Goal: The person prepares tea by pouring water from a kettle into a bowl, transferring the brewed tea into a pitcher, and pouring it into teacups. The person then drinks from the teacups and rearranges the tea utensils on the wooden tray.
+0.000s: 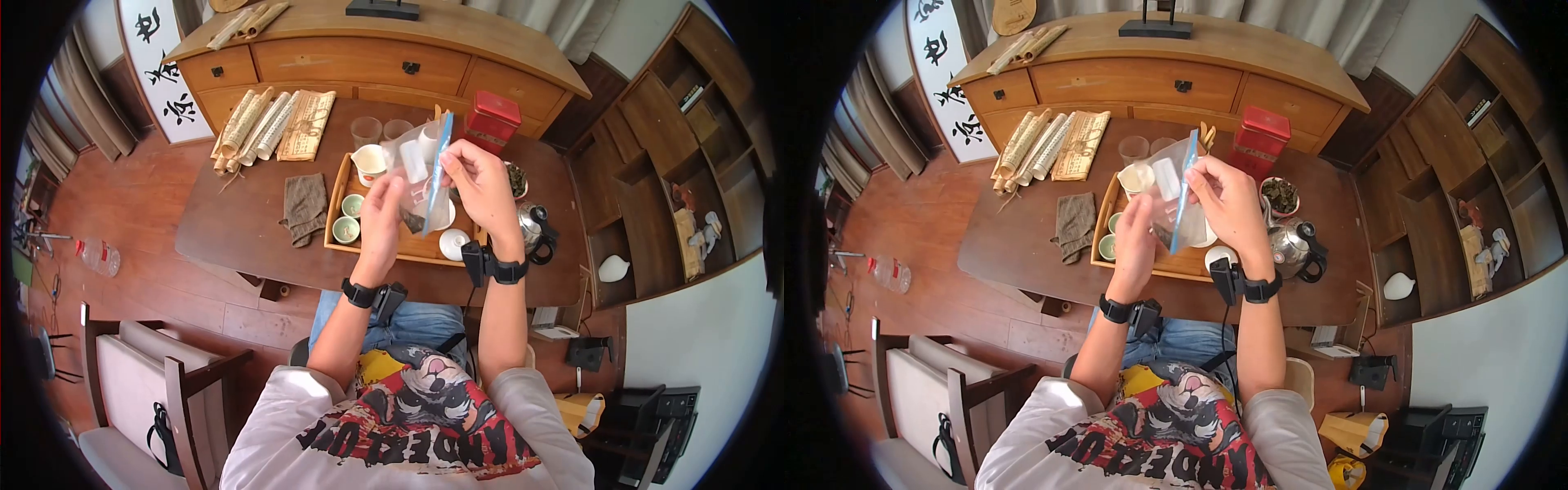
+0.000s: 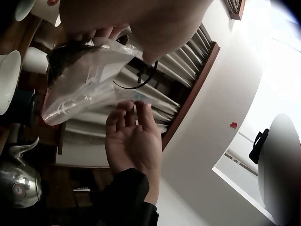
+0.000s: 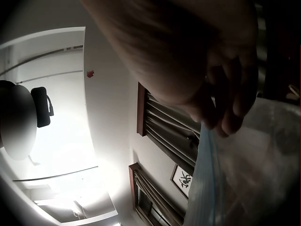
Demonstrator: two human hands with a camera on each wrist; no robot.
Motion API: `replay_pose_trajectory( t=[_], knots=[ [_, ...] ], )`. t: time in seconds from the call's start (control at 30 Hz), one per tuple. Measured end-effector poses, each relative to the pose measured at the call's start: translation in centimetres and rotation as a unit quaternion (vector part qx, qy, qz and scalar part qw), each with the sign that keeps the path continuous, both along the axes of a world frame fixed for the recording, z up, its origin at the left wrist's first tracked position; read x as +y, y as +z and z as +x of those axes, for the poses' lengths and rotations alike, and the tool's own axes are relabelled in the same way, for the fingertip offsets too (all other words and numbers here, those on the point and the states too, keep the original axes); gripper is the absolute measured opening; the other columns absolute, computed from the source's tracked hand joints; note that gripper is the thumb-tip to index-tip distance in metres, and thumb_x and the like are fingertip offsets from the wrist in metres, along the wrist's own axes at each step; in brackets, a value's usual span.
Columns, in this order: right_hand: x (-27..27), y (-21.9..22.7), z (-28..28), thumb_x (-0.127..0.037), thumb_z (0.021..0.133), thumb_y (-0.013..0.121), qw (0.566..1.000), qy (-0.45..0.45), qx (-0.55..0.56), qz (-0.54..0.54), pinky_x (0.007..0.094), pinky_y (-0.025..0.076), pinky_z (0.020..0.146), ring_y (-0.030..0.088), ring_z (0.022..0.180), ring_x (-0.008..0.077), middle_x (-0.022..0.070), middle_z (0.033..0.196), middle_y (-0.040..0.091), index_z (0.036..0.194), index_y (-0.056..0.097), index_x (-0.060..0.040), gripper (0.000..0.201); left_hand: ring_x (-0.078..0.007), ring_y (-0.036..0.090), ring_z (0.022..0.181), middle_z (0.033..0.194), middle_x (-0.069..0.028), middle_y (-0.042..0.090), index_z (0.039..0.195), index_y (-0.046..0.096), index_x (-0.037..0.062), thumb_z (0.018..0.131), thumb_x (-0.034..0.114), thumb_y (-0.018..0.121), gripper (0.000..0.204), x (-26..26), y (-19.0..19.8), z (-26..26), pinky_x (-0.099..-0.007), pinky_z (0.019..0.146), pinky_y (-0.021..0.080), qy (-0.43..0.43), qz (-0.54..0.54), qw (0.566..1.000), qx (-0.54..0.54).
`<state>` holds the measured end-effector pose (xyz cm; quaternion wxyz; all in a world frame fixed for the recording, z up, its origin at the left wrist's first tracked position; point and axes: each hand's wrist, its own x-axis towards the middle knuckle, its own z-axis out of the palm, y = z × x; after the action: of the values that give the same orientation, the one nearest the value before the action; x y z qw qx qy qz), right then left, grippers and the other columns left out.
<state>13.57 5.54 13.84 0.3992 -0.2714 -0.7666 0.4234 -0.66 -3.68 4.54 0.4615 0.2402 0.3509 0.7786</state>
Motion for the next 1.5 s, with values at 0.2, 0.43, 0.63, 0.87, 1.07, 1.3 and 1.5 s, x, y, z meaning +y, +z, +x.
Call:
replay_pose_trajectory(
  t=[0.2, 0.43, 0.63, 0.87, 1.07, 1.3, 1.5],
  knots=[
    [-0.5, 1.9, 2.9, -0.015, 0.115, 0.066, 1.0, 0.009, 0.025, -0.004, 0.0262, 0.052, 0.07, 0.06, 0.079, 0.0043, -0.0013, 0.084, 0.066, 0.098, 0.064, 0.0016, 0.024, -0.012, 0.072, 0.104, 0.121, -0.0041, 0.078, 0.145, 0.064, -0.003, 0.116, 0.018, 0.065, 0.036, 0.8, -3.1, -0.8, -0.0265, 0.093, 0.055, 0.006, -0.017, 1.0, 0.023],
    [-1.6, 1.6, 2.8, -0.011, 0.112, 0.07, 0.995, -0.014, 0.043, -0.085, 0.0257, 0.053, 0.069, 0.064, 0.075, 0.0063, 0.0, 0.081, 0.068, 0.099, 0.067, 0.0019, 0.018, -0.0107, 0.066, 0.09, 0.106, -0.0044, 0.075, 0.138, 0.066, -0.0008, 0.098, 0.01, 0.083, 0.045, 0.8, 3.0, 0.2, -0.028, 0.083, 0.053, 0.372, -0.02, 0.79, 0.486],
    [-1.1, -0.5, 1.8, -0.015, 0.11, 0.074, 0.994, 0.012, 0.034, -0.106, 0.0264, 0.054, 0.07, 0.066, 0.076, 0.0064, 0.0006, 0.083, 0.072, 0.101, 0.071, 0.0016, 0.02, -0.0018, 0.056, 0.068, 0.085, 0.0022, 0.075, 0.106, 0.077, -0.0014, 0.093, 0.014, 0.091, 0.025, -0.8, 7.1, 0.2, -0.0214, 0.061, 0.045, -0.01, -0.049, 0.913, 0.406],
    [-0.3, -2.0, 1.2, -0.022, 0.109, 0.077, 0.993, 0.018, 0.008, -0.119, 0.0262, 0.051, 0.068, 0.062, 0.074, 0.0059, 0.0007, 0.079, 0.07, 0.098, 0.071, 0.0001, 0.025, -0.0003, 0.061, 0.073, 0.085, 0.0015, 0.078, 0.105, 0.082, -0.0034, 0.103, 0.013, 0.082, 0.017, 0.1, 5.4, -1.8, -0.0206, 0.065, 0.048, -0.091, -0.066, 0.933, 0.342],
    [-0.1, -2.9, 0.5, -0.022, 0.112, 0.072, 0.994, 0.032, -0.003, -0.106, 0.0291, 0.047, 0.065, 0.055, 0.07, 0.0088, 0.0028, 0.075, 0.063, 0.099, 0.068, 0.0002, 0.026, -0.0017, 0.063, 0.076, 0.085, 0.0012, 0.078, 0.104, 0.082, -0.0033, 0.106, 0.011, 0.076, 0.015, 0.1, 4.7, -3.5, -0.0216, 0.07, 0.051, -0.151, -0.081, 0.937, 0.305],
    [0.5, -3.6, 1.0, -0.02, 0.113, 0.069, 0.993, 0.048, 0.02, -0.106, 0.031, 0.047, 0.068, 0.052, 0.071, 0.0115, 0.0041, 0.077, 0.06, 0.095, 0.062, 0.0008, 0.028, -0.0034, 0.062, 0.069, 0.08, -0.0012, 0.078, 0.098, 0.082, -0.0036, 0.102, 0.011, 0.077, 0.016, 0.5, 3.3, -3.2, -0.0246, 0.062, 0.049, -0.033, -0.075, 0.943, 0.323],
    [-0.6, -2.1, 0.2, -0.014, 0.105, 0.075, 0.997, 0.012, -0.025, -0.078, 0.0315, 0.055, 0.066, 0.07, 0.072, 0.0149, 0.0092, 0.082, 0.071, 0.098, 0.063, 0.0019, 0.021, -0.0096, 0.061, 0.06, 0.074, -0.0069, 0.073, 0.096, 0.081, -0.002, 0.099, 0.008, 0.079, 0.011, 0.7, 5.5, -2.1, -0.0269, 0.058, 0.048, 0.061, -0.056, 0.866, 0.494]
  ],
)
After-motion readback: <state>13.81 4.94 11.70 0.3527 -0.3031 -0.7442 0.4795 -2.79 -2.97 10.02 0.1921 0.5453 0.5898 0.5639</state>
